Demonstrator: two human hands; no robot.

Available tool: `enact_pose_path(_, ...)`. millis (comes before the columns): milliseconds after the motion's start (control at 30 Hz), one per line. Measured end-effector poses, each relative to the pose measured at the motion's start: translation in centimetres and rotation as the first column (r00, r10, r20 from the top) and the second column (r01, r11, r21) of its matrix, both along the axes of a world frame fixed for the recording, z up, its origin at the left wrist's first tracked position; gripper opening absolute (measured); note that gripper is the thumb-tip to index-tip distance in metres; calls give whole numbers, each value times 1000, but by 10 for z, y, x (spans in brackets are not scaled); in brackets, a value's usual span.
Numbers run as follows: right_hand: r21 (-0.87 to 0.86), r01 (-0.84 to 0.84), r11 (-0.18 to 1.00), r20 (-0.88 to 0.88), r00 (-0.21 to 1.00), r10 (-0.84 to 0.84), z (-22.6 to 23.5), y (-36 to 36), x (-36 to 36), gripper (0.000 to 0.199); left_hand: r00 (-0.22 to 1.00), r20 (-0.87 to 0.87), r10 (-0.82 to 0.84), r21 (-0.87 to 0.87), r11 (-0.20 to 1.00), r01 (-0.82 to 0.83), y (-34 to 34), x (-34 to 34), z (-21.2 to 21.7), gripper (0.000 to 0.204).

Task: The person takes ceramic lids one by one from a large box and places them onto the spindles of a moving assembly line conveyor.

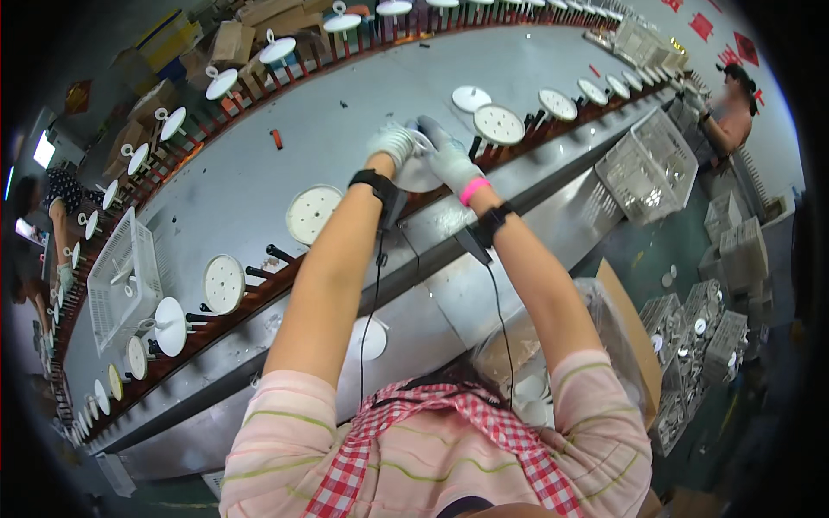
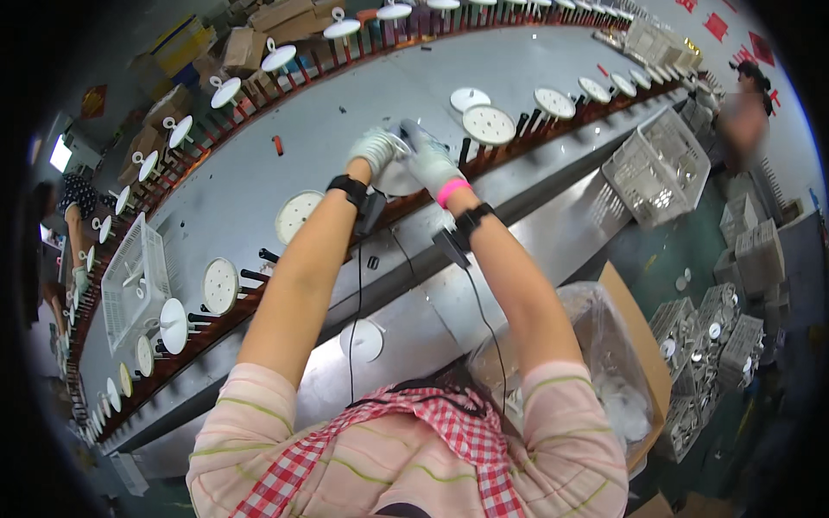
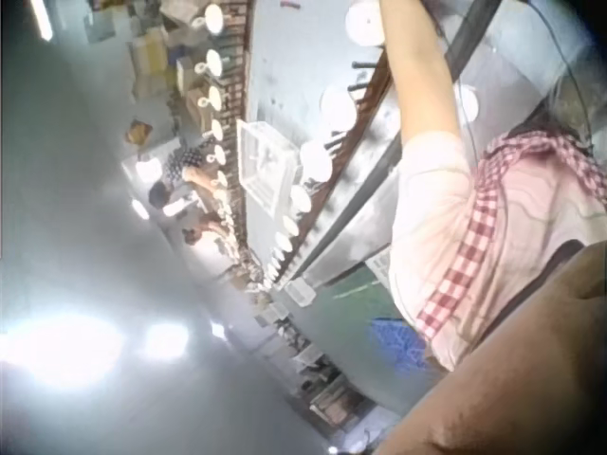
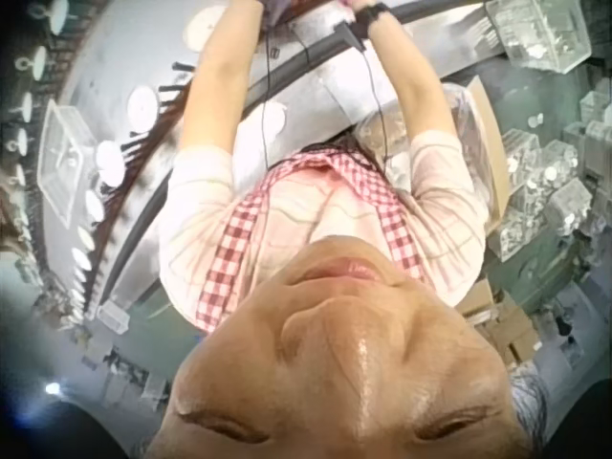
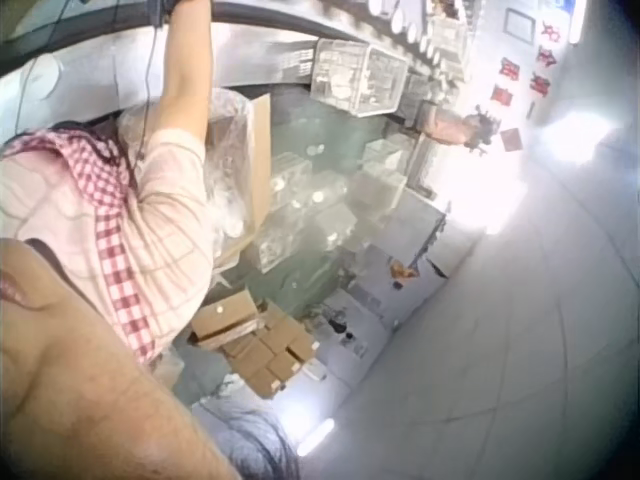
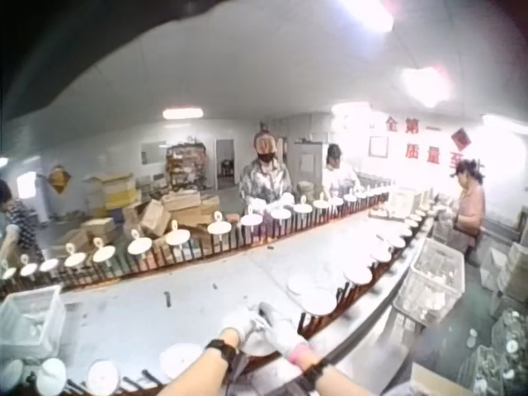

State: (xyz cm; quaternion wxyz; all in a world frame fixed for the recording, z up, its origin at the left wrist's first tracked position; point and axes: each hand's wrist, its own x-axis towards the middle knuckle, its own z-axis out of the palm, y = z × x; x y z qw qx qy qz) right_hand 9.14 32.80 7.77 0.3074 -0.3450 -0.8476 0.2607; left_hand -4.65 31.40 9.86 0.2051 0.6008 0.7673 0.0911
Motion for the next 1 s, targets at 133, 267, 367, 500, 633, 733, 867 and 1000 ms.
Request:
enact_pose_path(133,-169,63,984,323,946,-5,26,-3,-50,39,990,-43,131,-8,991,-132,-49,-17,17,47)
enact_pose_path(267,-228,129,965,480,877,-3,35,-14,-95,45,975,-207,85,92,994,-67,-76,-45,18,59)
enact_pose_path(367,-54,-58,997,465,882,76,20,-23,-112,40,982,-37,187,219,960,-174,-104,-70,1,40)
enact_pose_path(500,400,-230,887,324,941,97,29,-64,-104,24,635,733,244,249,772,-584,-145,-82,13,18)
enact_pose_path(633,-182,-505,844,-4,858,513,28,-137,-13,35,803,568,181,572,613,-544,-207,-152,3,31)
enact_pose_path(733,-271,-459,846,-194,887,419,-9,-154,105,42,764,-38,644,467,687,-556,-237,-59,52,47)
enact_pose_path(867,-350,316,882,86,948,-306,-87,-151,258,28,807,-51,588,680,613,-403,-305,-6,19,46)
enact_pose_path(1000,59,875,480,323,438,-839,-205,-165,415,28,889,266,373,426,782,-455,-327,26,-45,41)
